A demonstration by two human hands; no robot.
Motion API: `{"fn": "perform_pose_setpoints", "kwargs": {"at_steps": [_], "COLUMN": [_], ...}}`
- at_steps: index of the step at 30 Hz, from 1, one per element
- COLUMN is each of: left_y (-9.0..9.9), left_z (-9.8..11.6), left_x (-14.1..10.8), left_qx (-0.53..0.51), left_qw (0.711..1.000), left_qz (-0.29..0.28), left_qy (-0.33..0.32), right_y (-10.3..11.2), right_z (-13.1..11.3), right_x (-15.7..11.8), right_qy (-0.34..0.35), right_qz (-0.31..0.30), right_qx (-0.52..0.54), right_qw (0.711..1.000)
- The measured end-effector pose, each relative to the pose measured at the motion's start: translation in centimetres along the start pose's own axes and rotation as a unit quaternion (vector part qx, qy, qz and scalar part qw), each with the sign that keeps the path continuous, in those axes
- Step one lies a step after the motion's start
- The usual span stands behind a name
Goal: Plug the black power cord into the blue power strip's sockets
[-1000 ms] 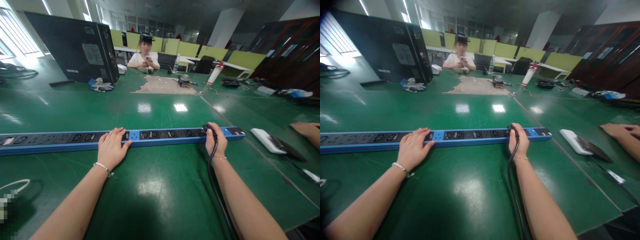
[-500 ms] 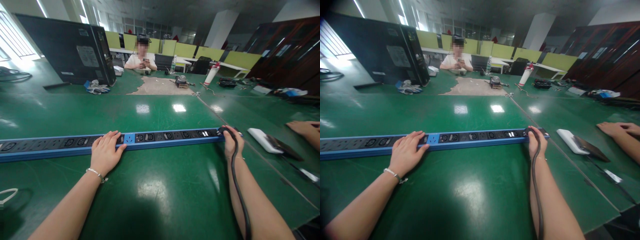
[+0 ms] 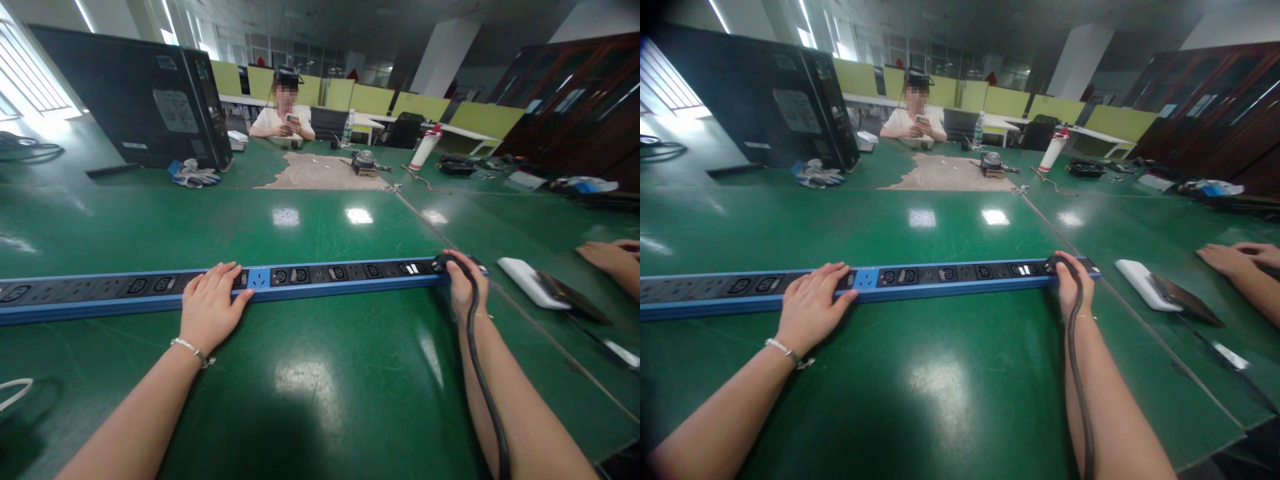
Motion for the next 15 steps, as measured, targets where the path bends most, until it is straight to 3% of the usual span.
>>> {"fn": "perform_pose_setpoints", "kwargs": {"at_steps": [8, 15], "left_y": [0.03, 0.09], "left_z": [0.08, 0.14], "left_x": [-0.01, -0.03], "left_qx": [0.009, 0.004], "left_qw": [1.000, 1.000], "left_qz": [-0.001, -0.003], "left_qy": [-0.001, 0.005], "right_y": [0.16, 0.59], "right_z": [0.51, 0.38], "right_x": [0.19, 0.38], "right_qy": [0.006, 0.003], "right_qz": [-0.003, -0.032], "right_qx": [-0.037, -0.146], "right_qw": [0.999, 0.989]}}
Point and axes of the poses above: each hand's wrist, its own x-axis towards the middle knuckle, its own y-axis out of the back of the hand, z = x × y, the point moved 5 cm from there along x, towards the middle knuckle
